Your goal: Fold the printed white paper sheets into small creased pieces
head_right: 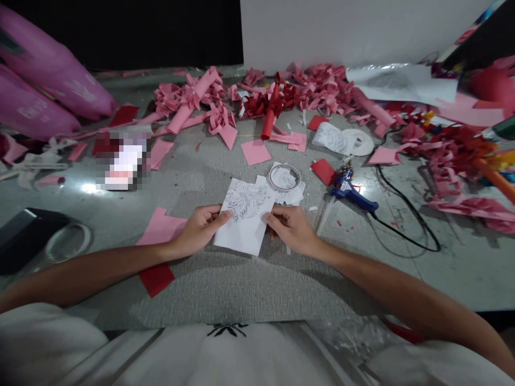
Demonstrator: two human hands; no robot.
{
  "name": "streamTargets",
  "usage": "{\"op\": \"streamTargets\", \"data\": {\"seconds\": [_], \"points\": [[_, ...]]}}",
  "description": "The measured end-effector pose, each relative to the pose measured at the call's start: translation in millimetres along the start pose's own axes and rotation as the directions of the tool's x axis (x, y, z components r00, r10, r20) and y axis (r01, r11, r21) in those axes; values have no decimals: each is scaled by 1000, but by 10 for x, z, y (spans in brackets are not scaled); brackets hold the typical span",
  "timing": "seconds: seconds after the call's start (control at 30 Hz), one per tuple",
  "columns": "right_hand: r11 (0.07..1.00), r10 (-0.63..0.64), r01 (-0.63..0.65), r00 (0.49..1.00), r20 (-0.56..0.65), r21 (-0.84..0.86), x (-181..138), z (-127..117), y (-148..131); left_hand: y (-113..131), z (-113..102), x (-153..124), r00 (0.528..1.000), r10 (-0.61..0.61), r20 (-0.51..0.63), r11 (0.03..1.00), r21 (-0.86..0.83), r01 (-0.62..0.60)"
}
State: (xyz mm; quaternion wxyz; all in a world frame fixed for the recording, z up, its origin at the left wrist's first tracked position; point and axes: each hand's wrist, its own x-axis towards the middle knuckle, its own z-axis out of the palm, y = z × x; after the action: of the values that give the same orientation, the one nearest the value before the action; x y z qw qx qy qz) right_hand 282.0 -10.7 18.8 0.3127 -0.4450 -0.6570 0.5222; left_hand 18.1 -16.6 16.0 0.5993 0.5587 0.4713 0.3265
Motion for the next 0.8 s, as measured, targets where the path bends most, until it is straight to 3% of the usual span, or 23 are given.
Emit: {"op": "streamTargets", "data": {"seconds": [0.8], "points": [[1000,6,-6,1000,3,-12,-6,2,-1,17,1,-4,1000,9,-1,1000,-1,-9]]}}
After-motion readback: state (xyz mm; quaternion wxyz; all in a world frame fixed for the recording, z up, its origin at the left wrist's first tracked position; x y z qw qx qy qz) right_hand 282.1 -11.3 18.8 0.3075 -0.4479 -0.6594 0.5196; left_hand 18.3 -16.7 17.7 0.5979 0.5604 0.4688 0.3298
